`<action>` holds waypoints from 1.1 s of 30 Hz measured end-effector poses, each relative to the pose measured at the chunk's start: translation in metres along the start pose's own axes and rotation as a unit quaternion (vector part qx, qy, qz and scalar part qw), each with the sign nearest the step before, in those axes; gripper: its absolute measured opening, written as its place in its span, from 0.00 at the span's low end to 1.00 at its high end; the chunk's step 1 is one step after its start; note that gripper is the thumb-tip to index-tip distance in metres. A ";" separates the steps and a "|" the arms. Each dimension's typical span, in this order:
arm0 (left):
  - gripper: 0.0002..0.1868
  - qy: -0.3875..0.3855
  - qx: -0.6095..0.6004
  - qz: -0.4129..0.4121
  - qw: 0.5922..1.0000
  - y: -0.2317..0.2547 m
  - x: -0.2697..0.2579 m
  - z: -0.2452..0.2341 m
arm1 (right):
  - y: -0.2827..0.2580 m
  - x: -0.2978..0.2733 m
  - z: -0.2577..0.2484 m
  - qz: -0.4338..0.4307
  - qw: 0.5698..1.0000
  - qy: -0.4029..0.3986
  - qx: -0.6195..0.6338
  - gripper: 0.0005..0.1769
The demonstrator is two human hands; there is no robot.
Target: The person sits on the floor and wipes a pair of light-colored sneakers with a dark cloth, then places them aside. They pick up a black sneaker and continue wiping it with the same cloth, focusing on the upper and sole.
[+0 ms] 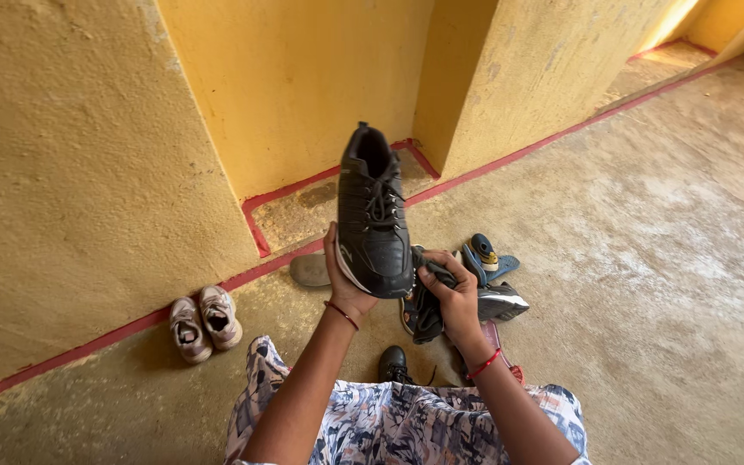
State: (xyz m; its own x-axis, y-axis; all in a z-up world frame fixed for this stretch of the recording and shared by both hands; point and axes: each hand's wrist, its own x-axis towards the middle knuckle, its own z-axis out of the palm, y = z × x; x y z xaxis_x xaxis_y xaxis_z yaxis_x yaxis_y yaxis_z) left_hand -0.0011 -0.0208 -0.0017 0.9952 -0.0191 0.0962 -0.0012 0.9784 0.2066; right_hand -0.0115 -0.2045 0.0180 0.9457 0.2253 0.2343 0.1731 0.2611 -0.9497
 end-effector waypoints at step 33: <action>0.44 -0.109 -0.018 -0.013 0.994 -0.009 0.004 -0.005 | -0.008 -0.010 -0.002 -0.160 0.976 -0.006 -0.149 0.11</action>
State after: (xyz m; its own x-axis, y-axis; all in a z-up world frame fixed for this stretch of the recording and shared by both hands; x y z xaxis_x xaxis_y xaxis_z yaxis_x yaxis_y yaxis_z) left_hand 0.0033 -0.0283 -0.0080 0.9499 -0.0851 0.3006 0.0318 0.9835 0.1780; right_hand -0.0219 -0.2102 0.0229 0.8277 0.1884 0.5287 0.5321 0.0360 -0.8459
